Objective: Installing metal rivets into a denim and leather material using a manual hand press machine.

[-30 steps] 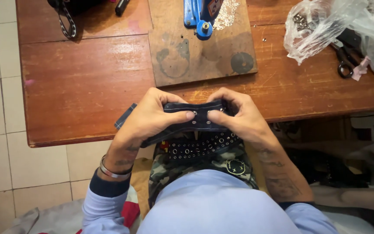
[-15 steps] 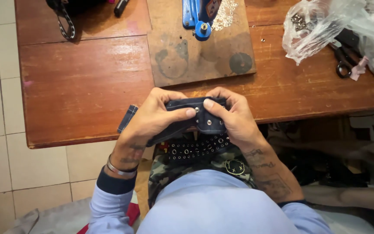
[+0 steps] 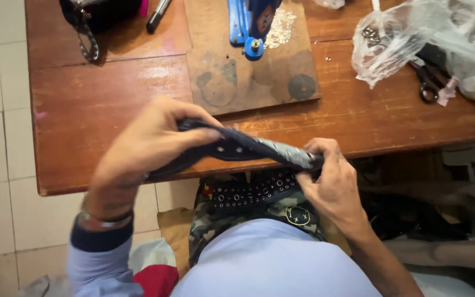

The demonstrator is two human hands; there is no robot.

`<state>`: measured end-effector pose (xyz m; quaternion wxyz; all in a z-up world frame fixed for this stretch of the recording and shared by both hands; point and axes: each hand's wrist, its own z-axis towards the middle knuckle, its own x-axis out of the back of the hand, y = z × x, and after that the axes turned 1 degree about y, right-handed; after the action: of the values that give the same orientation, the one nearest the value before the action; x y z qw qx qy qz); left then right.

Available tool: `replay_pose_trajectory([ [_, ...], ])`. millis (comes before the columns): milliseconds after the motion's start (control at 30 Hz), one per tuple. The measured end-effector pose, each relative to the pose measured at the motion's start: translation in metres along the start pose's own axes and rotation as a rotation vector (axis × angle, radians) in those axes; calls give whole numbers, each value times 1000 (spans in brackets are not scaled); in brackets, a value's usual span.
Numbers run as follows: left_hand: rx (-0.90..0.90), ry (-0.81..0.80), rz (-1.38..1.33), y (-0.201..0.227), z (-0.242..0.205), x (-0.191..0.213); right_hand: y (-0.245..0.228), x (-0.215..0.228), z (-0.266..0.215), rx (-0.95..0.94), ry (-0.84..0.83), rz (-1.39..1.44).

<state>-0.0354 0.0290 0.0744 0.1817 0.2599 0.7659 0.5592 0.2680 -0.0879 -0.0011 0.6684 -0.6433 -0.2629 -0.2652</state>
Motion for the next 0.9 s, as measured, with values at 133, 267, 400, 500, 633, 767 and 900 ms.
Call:
replay_pose_trajectory([
  [133,-282,-19,408,43,-11,13,47,28,-11,88,427,5],
  [267,-706,85,919,47,-13,0,55,97,15,316,827,-306],
  [400,-1022,475,1258,-22,1,-18,110,113,64,341,794,-217],
  [500,-1076,526,1424,-76,9,-31,148,99,85,453,627,-351],
  [633,-942,453,1560,-121,3,-42,159,83,82,441,415,-426],
  [767,-687,466,1378,-107,-5,-44,148,94,79,450,179,-433],
  [900,-565,513,1299,-120,-6,-61,134,94,84,404,207,-299],
])
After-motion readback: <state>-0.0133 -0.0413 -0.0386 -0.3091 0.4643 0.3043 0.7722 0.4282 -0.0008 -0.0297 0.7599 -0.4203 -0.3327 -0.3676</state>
